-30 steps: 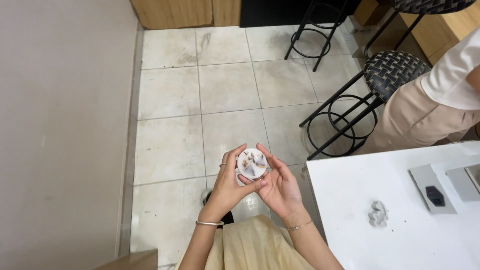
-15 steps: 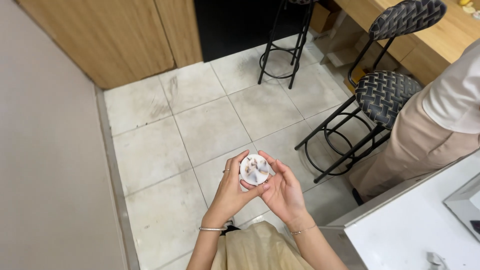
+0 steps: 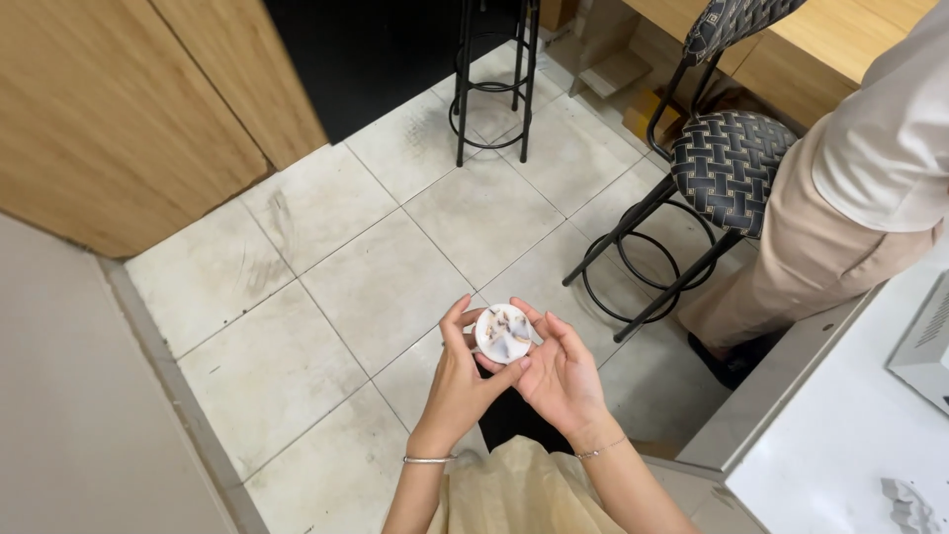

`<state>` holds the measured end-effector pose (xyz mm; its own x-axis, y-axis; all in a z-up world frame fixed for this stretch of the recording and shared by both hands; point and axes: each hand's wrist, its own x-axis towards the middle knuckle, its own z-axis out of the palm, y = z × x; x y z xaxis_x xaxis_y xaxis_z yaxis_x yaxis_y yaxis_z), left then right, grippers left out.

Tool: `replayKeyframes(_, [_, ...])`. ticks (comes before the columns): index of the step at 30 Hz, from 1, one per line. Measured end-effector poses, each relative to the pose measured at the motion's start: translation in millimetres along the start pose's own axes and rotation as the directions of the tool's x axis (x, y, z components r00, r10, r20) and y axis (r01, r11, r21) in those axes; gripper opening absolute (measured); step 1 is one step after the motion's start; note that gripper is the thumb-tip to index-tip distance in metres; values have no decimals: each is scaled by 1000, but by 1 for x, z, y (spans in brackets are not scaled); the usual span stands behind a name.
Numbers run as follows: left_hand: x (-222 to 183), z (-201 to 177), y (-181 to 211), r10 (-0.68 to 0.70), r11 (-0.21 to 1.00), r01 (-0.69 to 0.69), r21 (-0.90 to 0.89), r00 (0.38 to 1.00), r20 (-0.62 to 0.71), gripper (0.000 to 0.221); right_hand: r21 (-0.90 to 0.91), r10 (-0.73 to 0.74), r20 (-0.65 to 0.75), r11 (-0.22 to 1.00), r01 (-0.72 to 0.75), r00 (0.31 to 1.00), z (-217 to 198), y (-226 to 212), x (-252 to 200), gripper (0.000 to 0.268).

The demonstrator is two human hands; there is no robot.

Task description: Inspecting and arranging small decorative flower-shaped candles on shelves and workstations.

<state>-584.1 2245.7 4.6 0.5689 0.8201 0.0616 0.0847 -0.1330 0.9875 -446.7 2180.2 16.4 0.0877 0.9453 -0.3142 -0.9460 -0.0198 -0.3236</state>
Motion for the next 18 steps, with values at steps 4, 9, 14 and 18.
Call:
replayKeyframes(4, [68,-14,-13,1,1000,-2,-18,999,-40,104,47,-20,20,999,19,1000,-2,-21,64,51])
replayKeyframes(9, [173,-19,-13,17,999,-17,45,1000,-1,107,33,-52,72,998,50,996,11,-75,148,51])
replayKeyframes(14, [286,-5,-10,0,999,-4,35,994,109,114,54,-138,64,989,135,988,21,-154,220,50])
replayKeyframes(18, [353,10,-20,-7,1000,10,-15,974,228,125,45,-226,-54,973,228,973,22,-200,261,52])
